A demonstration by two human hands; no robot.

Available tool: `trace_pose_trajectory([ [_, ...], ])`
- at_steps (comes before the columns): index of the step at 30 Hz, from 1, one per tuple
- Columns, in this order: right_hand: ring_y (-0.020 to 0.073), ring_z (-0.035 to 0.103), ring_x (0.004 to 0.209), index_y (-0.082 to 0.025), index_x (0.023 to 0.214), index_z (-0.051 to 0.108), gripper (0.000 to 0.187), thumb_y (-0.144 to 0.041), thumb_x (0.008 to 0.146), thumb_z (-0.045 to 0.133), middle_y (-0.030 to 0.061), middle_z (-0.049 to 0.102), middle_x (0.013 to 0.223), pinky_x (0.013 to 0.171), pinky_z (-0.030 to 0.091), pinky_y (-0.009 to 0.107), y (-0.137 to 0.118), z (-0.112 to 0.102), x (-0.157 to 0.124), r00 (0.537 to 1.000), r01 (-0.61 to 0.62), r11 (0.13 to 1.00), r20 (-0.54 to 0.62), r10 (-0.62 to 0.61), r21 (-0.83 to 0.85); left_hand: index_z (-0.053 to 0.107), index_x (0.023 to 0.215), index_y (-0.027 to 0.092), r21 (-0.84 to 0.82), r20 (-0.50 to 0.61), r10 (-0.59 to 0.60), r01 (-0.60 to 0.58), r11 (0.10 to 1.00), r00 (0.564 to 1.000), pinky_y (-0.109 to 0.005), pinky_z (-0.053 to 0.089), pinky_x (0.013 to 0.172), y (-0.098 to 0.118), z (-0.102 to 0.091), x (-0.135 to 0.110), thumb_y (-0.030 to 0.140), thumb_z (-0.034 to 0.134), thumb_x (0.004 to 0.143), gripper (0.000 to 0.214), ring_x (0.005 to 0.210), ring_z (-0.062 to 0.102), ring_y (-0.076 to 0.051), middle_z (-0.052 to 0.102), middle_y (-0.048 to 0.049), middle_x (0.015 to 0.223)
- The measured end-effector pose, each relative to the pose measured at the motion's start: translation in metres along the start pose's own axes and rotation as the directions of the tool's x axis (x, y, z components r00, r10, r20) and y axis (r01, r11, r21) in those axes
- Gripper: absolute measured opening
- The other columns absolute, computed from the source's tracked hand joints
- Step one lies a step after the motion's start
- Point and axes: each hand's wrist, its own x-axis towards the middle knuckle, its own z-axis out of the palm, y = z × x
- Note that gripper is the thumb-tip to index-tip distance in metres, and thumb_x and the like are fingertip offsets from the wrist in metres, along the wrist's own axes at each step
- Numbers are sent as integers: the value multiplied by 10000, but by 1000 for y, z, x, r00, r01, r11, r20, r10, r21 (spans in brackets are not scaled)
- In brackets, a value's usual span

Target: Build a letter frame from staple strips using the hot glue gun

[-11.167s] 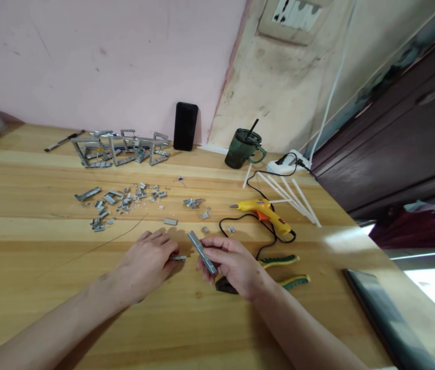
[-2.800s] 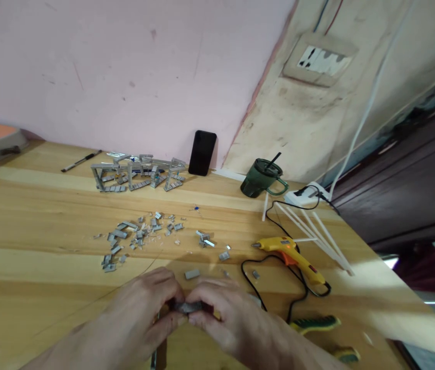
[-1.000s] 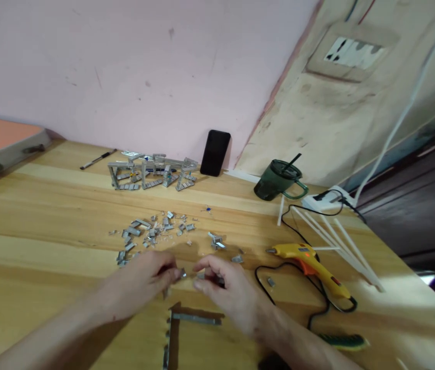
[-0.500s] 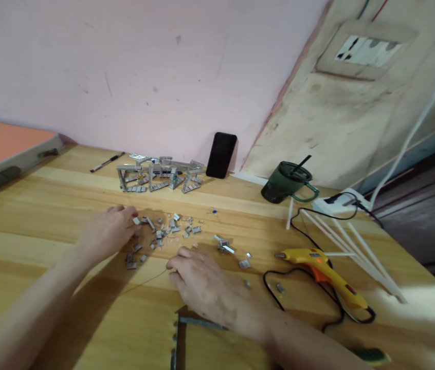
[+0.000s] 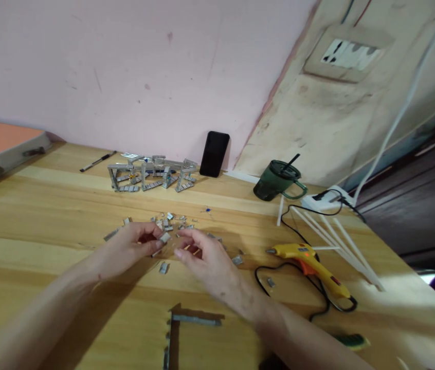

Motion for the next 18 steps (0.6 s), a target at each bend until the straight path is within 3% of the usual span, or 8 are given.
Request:
trace_pose_trajectory([
  [3, 129, 553, 713, -182, 890, 631, 154, -251, 758, 590, 8, 635, 786, 667, 432, 268, 4, 1, 2, 998, -22, 987, 54, 14, 159, 595, 730, 160, -171, 83, -30, 44, 984, 996, -242, 408, 578, 8, 13, -4, 416, 531, 765, 266, 626, 513, -140, 597, 5, 655],
  [6, 95, 507, 598, -181, 738, 597, 85, -252, 770, 561, -25, 585, 659, 578, 412, 232, 4, 4, 2, 997, -47, 977, 75, 32, 207, 588, 715, 159, -176, 105, -66, 84, 981, 992, -236, 389, 569, 12, 18, -6, 355, 563, 739, 199, 603, 485, -128, 564, 21, 625],
  [11, 62, 417, 420, -184, 645, 534, 142, -279, 725, 603, -63, 482, 490, 417, 336, 189, 8, 5, 3, 969, -246, 864, 97, 227, 439, 592, 706, 181, -42, 146, -101, 109, 993, 984, -223, 385, 573, 10, 14, -9, 284, 574, 700, 105, 602, 498, -127, 548, 47, 615],
  [18, 55, 444, 448, -170, 665, 579, 240, -395, 680, 661, -33, 564, 588, 430, 366, 194, 16, -18, -7, 977, -197, 782, 55, 205, 592, 618, 729, 195, 151, 60, -91, 81, 985, 994, -224, 385, 581, -6, -1, -5, 268, 519, 734, 123, 647, 537, -155, 609, 37, 668],
])
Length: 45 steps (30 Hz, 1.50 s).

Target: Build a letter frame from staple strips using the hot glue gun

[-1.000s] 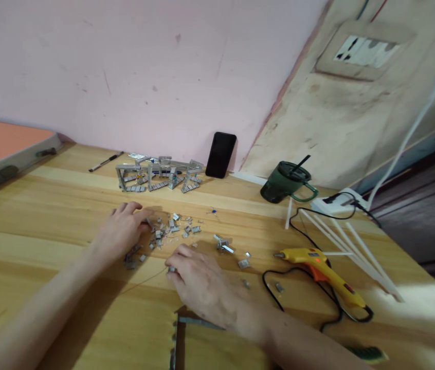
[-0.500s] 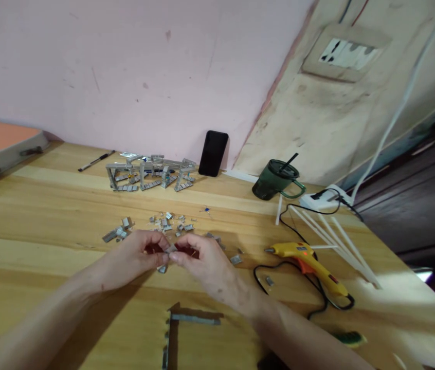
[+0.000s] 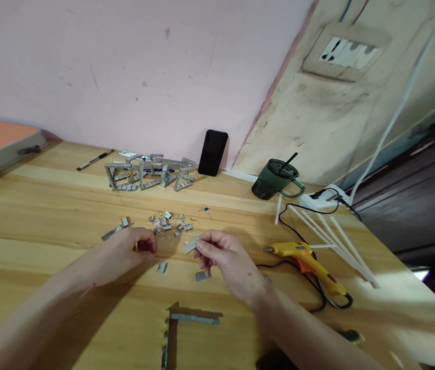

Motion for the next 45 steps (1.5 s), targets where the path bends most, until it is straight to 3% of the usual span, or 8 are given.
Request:
trace_pose_trajectory([
  [11, 69, 464, 476, -154, 645, 599, 275, -421, 691, 650, -30, 543, 544, 472, 375, 215, -1, -22, -19, 998, -21, 989, -63, 12, -146, 658, 680, 212, 255, -169, 49, -4, 967, 984, -315, 407, 661, -20, -3, 9, 290, 434, 807, 269, 718, 567, -232, 629, -56, 701],
  [16, 64, 446, 476, -155, 703, 660, 199, -353, 711, 635, -30, 532, 550, 464, 362, 198, -2, -35, -32, 996, -29, 950, -90, 1, -311, 667, 733, 202, 311, -279, 134, -43, 949, 951, -369, 396, 765, -6, 1, 3, 348, 384, 844, 337, 845, 540, -274, 630, -86, 786],
  [24, 72, 441, 485, -159, 683, 654, 243, -397, 720, 626, -30, 519, 555, 486, 369, 212, 2, -28, -49, 999, -5, 971, -32, -3, -237, 629, 949, 258, -209, 17, 10, -6, 978, 1000, -305, 431, 762, 68, 41, -24, 345, 606, 732, 235, 854, 599, -218, 676, 10, 899],
  [29, 83, 455, 515, -164, 706, 666, 238, -392, 740, 603, -23, 522, 590, 498, 380, 216, 4, -24, -60, 997, 59, 958, -32, -71, -279, 599, 821, 197, -509, 53, 48, -15, 861, 997, -244, 398, 592, 77, 57, -19, 389, 525, 811, 207, 650, 523, -140, 589, 14, 706],
  [33, 114, 537, 656, -193, 1014, 658, 289, -278, 740, 625, 2, 610, 774, 608, 435, 230, -3, -28, -71, 976, 144, 874, -77, -202, -465, 553, 809, 176, -699, 139, 81, 40, 714, 987, -233, 401, 576, 71, 63, -13, 438, 623, 744, 279, 628, 512, -118, 560, 16, 699],
  [37, 124, 562, 720, -197, 876, 693, 137, -179, 755, 631, 5, 623, 793, 658, 434, 226, -7, -29, -80, 953, 296, 741, 131, -274, -603, 506, 762, 187, -768, 223, 88, 119, 630, 971, -247, 454, 634, 74, 69, -14, 460, 675, 698, 327, 679, 557, -123, 562, 25, 736],
  [42, 119, 571, 705, -177, 771, 652, 73, -119, 781, 608, -3, 616, 734, 663, 436, 213, 0, -35, -78, 928, 344, 581, 174, -329, -738, 537, 854, 187, -623, 170, 97, 31, 782, 981, -259, 447, 626, 74, 69, -15, 440, 527, 812, 257, 671, 588, -150, 615, 2, 723],
  [45, 140, 577, 761, -171, 798, 641, 91, -136, 823, 562, 29, 626, 792, 710, 447, 239, 5, -45, -71, 910, 335, 381, 192, -367, -862, 589, 918, 206, -246, 49, 79, -65, 967, 996, -301, 448, 707, 71, 67, -9, 356, 489, 838, 197, 783, 595, -195, 653, -32, 827],
])
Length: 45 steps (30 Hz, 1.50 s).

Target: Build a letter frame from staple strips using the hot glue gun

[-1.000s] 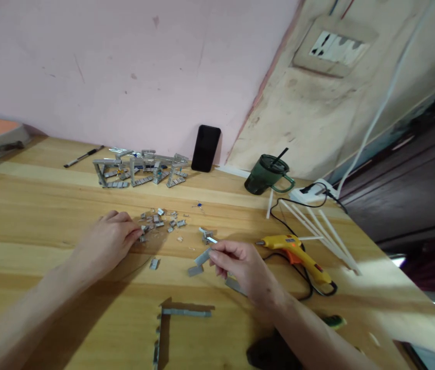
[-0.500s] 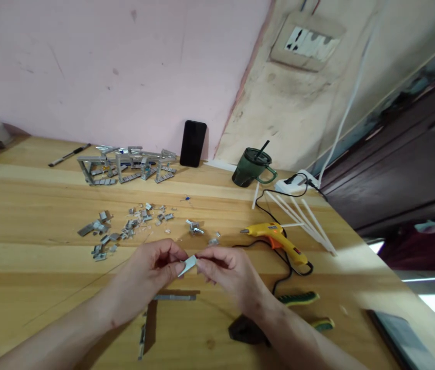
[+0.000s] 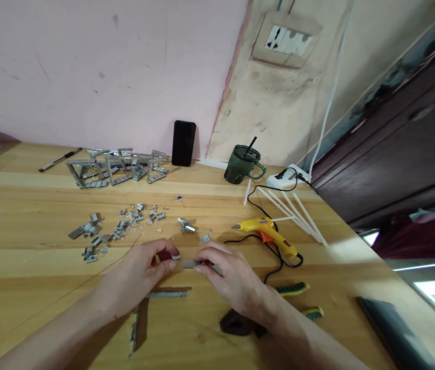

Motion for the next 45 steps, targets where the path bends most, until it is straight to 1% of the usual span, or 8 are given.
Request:
trace_pose_trajectory([
  [1, 149, 577, 786, -173, 811, 642, 98, -146, 833, 550, 39, 628, 818, 726, 449, 250, 4, 0, 2, 1000, 2, 996, 13, -1, -86, 612, 912, 211, 187, -30, 26, -20, 982, 999, -315, 443, 741, -1, 0, 3, 319, 515, 818, 173, 832, 589, -212, 653, -41, 870],
  [3, 164, 574, 832, -177, 837, 643, 114, -167, 850, 529, 53, 624, 867, 754, 453, 268, 12, 0, 7, 997, 8, 971, 77, 11, -240, 643, 886, 204, 484, -27, 87, -63, 873, 996, -347, 434, 788, -5, 2, 12, 260, 567, 761, 156, 909, 565, -250, 644, -59, 905],
  [6, 172, 564, 877, -178, 876, 641, 140, -185, 868, 502, 61, 609, 916, 767, 454, 275, 18, 2, 15, 985, 37, 936, 170, 24, -351, 647, 856, 175, 605, -15, 103, -73, 793, 995, -394, 431, 786, -11, 7, 25, 236, 566, 739, 155, 915, 542, -288, 624, -87, 873],
  [21, 178, 550, 864, -177, 862, 643, 139, -241, 871, 520, 54, 592, 890, 718, 446, 272, 22, 14, 26, 957, 124, 906, 288, -2, -404, 610, 819, 171, 624, 78, 140, -158, 765, 987, -389, 445, 793, -27, 2, 31, 168, 544, 787, 74, 912, 536, -268, 603, -73, 878],
  [29, 179, 544, 827, -174, 824, 624, 148, -242, 874, 502, 47, 588, 864, 679, 434, 280, 22, 18, 26, 961, 156, 885, 274, -34, -438, 624, 871, 149, 613, 93, 168, -189, 767, 981, -429, 455, 796, -29, 3, 32, 261, 590, 801, 137, 911, 527, -285, 603, -83, 873],
  [39, 191, 568, 805, -167, 815, 613, 121, -218, 860, 514, 47, 599, 864, 638, 445, 287, 20, 22, 26, 966, 155, 880, 254, -41, -449, 631, 828, 161, 598, 46, 253, -230, 768, 966, -412, 473, 779, -34, 11, 32, 191, 561, 810, 78, 876, 532, -261, 592, -68, 842],
  [42, 192, 582, 810, -159, 840, 623, 121, -265, 842, 565, 47, 612, 864, 660, 454, 286, 20, 15, 27, 971, 122, 912, 238, -28, -391, 629, 826, 169, 596, 37, 261, -231, 769, 965, -413, 471, 777, -35, 11, 31, 200, 543, 819, 92, 873, 531, -260, 590, -64, 842],
  [45, 174, 597, 816, -163, 899, 632, 144, -283, 848, 570, 41, 630, 885, 682, 456, 267, 21, 0, 28, 990, 37, 954, 141, 5, -298, 626, 842, 178, 596, 29, 245, -213, 774, 969, -415, 471, 772, -34, 10, 31, 224, 540, 823, 100, 880, 529, -264, 591, -60, 852],
])
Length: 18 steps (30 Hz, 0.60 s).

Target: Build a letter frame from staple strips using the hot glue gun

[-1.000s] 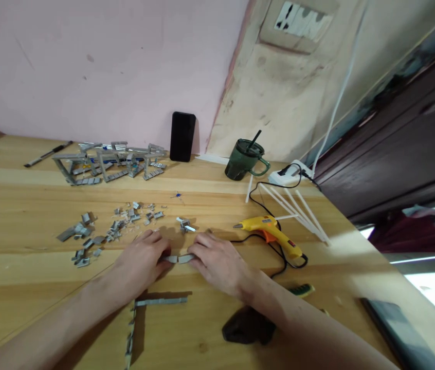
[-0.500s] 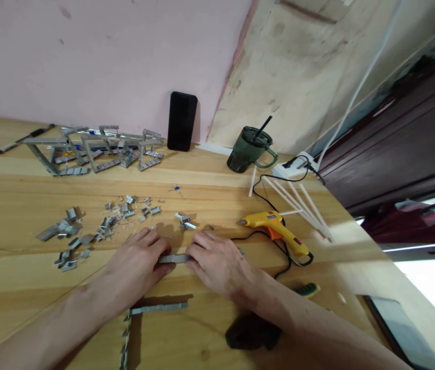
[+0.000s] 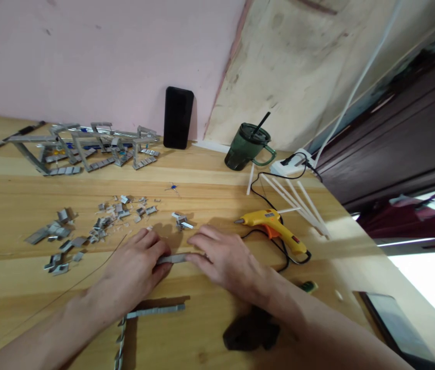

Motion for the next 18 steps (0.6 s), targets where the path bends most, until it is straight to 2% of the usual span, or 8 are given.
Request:
trace_pose_trajectory([
  [4, 147, 605, 772, -176, 892, 647, 112, -242, 846, 569, 24, 638, 849, 673, 449, 246, 10, -19, -1, 984, -131, 987, -109, 141, 92, 624, 872, 183, -10, 6, -18, 18, 1000, 1000, -427, 473, 775, 1, -2, 0, 262, 585, 799, 115, 888, 526, -272, 595, -59, 860],
  [6, 146, 606, 771, -178, 875, 651, 101, -235, 840, 576, 22, 640, 845, 669, 442, 243, 14, -22, 0, 978, -163, 982, -119, 173, 93, 624, 876, 183, -14, 12, -17, 18, 1000, 1000, -436, 473, 777, 1, -1, 1, 256, 577, 804, 113, 889, 525, -272, 597, -61, 870],
  [13, 167, 611, 816, -183, 925, 634, 140, -278, 845, 570, 26, 637, 914, 629, 401, 250, 12, -8, 15, 983, -183, 983, -39, 182, -30, 630, 864, 182, 10, 25, -17, 17, 1000, 1000, -436, 478, 777, 0, -1, 2, 228, 571, 798, 99, 889, 530, -270, 599, -60, 863],
  [18, 171, 608, 797, -176, 910, 625, 183, -333, 860, 547, 37, 639, 904, 583, 358, 255, 8, -12, 27, 981, -190, 973, 3, 192, -131, 627, 863, 185, 23, 11, -26, 26, 999, 1000, -421, 475, 781, -1, -4, -2, 233, 584, 790, 97, 886, 531, -266, 606, -60, 874],
])
